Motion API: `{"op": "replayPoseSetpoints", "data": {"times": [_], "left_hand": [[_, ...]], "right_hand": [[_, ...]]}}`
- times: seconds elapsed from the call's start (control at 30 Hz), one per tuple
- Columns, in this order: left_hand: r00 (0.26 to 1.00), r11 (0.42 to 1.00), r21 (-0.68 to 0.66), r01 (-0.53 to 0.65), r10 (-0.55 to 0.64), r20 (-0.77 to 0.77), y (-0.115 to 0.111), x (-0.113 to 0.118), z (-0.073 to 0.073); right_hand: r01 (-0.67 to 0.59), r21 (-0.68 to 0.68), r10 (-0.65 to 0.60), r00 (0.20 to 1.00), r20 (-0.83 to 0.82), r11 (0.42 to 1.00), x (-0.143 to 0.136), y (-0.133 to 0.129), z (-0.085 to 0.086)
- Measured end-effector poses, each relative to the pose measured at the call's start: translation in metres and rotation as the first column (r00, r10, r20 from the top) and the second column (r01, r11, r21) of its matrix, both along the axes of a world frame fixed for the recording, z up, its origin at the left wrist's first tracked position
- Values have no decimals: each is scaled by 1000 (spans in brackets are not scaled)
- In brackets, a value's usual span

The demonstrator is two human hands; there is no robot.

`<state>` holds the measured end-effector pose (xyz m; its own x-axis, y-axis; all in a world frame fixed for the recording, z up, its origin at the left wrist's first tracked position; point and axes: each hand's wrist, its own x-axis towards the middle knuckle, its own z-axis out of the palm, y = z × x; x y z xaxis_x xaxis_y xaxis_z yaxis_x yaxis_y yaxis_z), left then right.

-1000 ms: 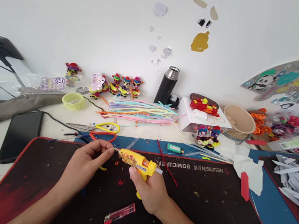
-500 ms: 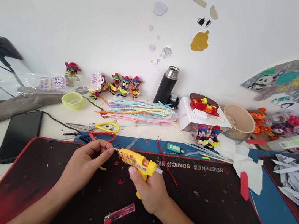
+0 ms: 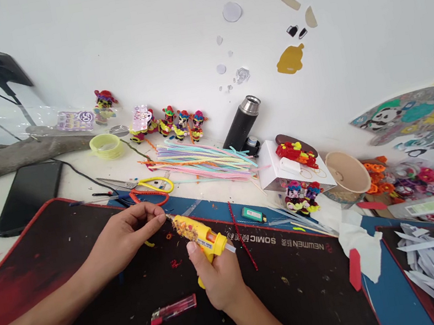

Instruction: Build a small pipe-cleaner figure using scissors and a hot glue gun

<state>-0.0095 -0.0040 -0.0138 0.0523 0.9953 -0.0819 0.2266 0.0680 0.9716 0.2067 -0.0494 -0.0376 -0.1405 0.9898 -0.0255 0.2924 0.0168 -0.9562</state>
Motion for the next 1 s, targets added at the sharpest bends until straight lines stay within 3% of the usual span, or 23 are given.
{"op": "replayPoseSetpoints", "data": {"times": [1.0], "left_hand": [[1000, 1000, -3, 11, -11, 9, 0, 0, -2]], "right_hand": [[6, 9, -6, 1000, -5, 1000, -2, 1, 4]]}}
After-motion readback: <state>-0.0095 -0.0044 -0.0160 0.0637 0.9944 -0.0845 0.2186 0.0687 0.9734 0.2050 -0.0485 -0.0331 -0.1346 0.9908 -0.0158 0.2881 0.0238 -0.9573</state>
